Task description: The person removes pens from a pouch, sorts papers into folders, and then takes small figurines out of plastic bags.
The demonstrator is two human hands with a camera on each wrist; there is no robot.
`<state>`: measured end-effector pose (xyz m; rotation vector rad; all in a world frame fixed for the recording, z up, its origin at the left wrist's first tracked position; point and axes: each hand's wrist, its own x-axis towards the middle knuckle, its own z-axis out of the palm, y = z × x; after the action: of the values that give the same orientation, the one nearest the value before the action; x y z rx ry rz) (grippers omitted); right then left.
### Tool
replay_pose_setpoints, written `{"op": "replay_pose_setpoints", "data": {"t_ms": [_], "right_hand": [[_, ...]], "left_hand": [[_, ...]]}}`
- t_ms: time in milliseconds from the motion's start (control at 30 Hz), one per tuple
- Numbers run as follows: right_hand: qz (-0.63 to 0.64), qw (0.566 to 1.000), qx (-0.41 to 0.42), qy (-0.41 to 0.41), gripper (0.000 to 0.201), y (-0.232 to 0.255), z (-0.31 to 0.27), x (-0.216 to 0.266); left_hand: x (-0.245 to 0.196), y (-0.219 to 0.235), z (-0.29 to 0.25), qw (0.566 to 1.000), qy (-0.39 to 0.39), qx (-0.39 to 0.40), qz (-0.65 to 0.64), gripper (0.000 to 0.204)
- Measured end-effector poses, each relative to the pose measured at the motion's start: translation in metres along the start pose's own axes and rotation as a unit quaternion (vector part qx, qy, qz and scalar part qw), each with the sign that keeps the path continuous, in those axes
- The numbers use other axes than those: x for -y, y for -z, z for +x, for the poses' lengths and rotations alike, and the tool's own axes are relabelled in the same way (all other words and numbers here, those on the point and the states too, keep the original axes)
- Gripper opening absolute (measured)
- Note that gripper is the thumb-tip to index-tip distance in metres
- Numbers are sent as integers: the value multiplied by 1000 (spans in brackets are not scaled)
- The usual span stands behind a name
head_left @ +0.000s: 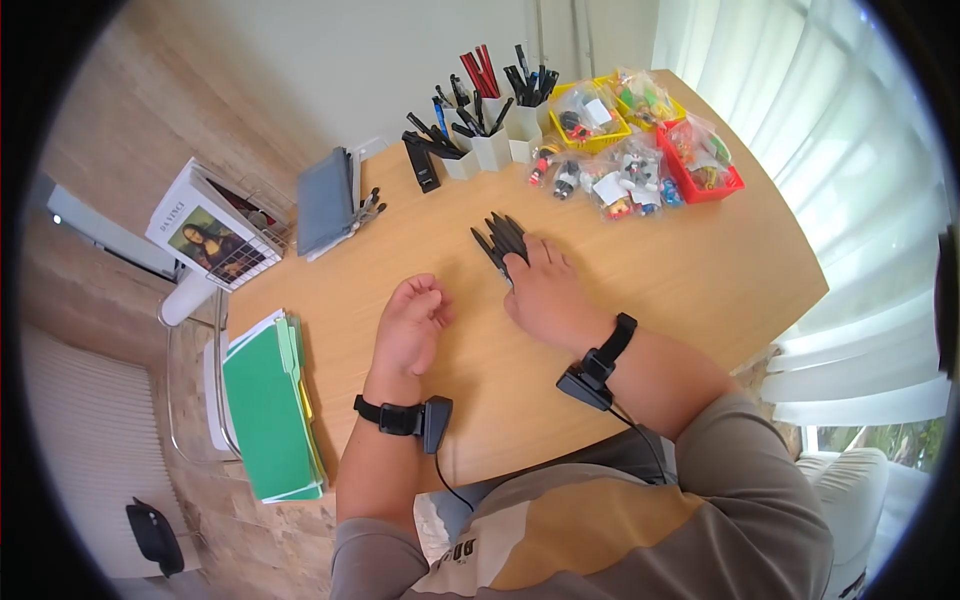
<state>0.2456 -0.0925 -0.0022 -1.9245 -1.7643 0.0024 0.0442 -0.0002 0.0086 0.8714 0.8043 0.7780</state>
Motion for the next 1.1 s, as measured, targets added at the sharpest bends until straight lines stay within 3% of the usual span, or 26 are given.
{"op": "replay_pose_setpoints", "data": {"t_ms": [133,200,400,600,733,800,833,933,1033,1100], "right_hand": [[24,1000,13,2,41,-1,6,-4],[41,998,42,-2,46,-1,8,-5],[76,996,42,-3,42,7,6,9],[27,999,34,-33,44,22,5,12],[73,996,38,-31,46,20,4,8],[93,991,92,-9,52,20,4,5],[92,992,89,-5,52,21,3,5],[171,968,181,27,62,9,3,5],[214,959,166,84,64,3,-2,9],[251,948,179,78,64,6,-3,11]], "left_hand": [[15,10,1,997,-26,2,-71,14],[16,20,5,994,-31,53,-95,14],[22,28,4,988,-35,99,-115,10],[20,23,-1,990,-41,81,-112,11],[20,19,-11,993,-55,59,-80,11],[14,10,-39,996,-52,-23,62,10],[10,6,-55,996,-57,-23,62,10],[6,15,-108,981,-98,-51,161,12],[13,45,-157,957,-170,-127,197,13],[15,78,-179,840,-271,-274,383,24]]}}
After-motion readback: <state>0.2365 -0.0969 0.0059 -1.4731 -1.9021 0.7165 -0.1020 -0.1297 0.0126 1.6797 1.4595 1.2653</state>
